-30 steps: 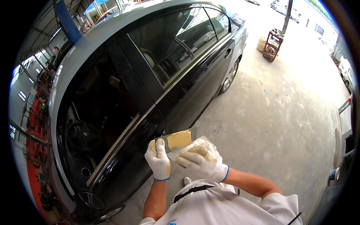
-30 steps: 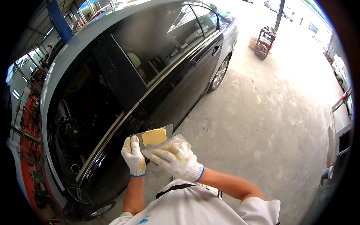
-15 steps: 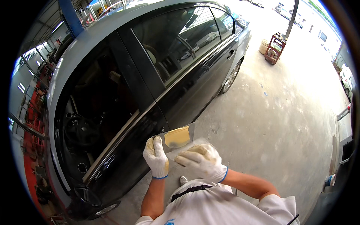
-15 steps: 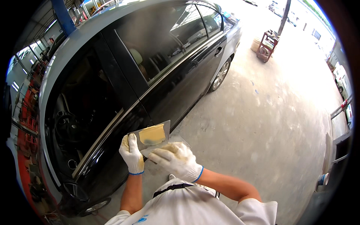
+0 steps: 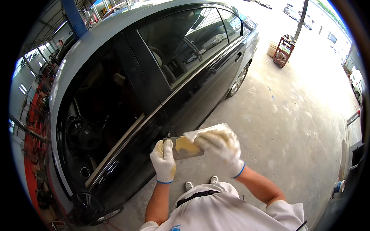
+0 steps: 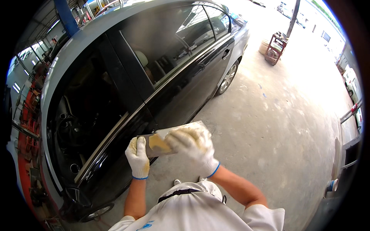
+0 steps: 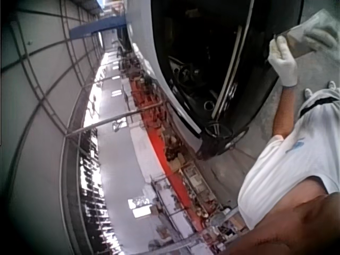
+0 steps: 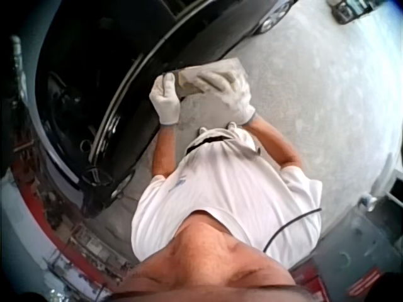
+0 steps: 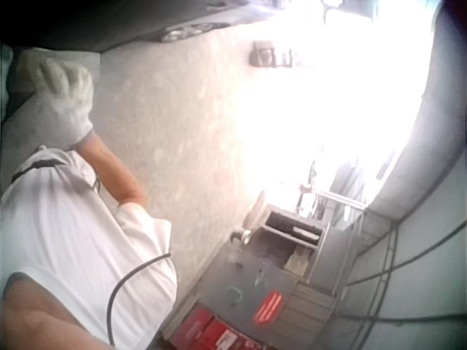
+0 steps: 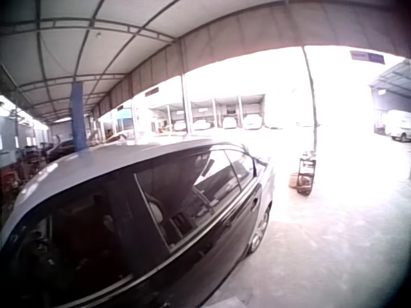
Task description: The person applies a yellow body filler to the front bumper and side panels of a silver car using a spreader. They open the driver's door to reach the door frame and continue applying the filler to the door jamb and roof edge.
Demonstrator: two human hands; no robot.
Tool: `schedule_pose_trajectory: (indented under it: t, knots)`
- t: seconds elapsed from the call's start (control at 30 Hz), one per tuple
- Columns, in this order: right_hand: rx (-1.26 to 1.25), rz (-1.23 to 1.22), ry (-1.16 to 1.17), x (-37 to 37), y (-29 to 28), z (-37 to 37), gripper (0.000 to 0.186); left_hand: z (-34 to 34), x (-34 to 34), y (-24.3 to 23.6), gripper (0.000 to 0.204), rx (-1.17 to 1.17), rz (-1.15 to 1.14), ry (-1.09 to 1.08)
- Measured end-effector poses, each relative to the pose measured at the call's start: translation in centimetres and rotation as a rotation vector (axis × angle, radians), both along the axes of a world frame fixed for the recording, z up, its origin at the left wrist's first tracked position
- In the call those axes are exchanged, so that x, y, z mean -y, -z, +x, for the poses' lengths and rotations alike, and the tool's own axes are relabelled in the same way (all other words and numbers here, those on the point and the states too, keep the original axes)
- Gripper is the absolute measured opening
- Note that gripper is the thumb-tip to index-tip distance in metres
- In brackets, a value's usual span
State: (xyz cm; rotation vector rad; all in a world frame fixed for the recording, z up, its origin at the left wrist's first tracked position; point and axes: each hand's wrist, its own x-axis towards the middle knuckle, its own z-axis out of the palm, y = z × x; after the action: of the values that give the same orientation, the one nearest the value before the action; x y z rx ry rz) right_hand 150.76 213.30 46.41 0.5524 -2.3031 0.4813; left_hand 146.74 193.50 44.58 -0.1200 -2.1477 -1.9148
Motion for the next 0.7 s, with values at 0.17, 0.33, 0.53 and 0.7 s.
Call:
schedule_pose_trajectory:
  t: [0.17,0.33,0.53,0.7]
  knots:
    - [0.159,-0.043,-0.236,2.6,1.3,2.5,0.042,-0.4,-0.3,0.0,0.022,0.026,0.059,-0.080]
    - [-0.070,-0.138,-0.055,3.0,-0.1,0.2,0.039,0.3,-0.7,-0.7,0.022,-0.012,0.053,-0.083]
    - [-0.002,-0.100,-0.143,3.0,0.2,0.6,0.045,-0.1,0.1,-0.1,0.023,-0.004,0.037,-0.123]
    - [0.047,-0.079,-0.210,3.6,2.4,1.7,0.044,-0.4,-0.3,0.0,0.021,-0.041,0.048,-0.137]
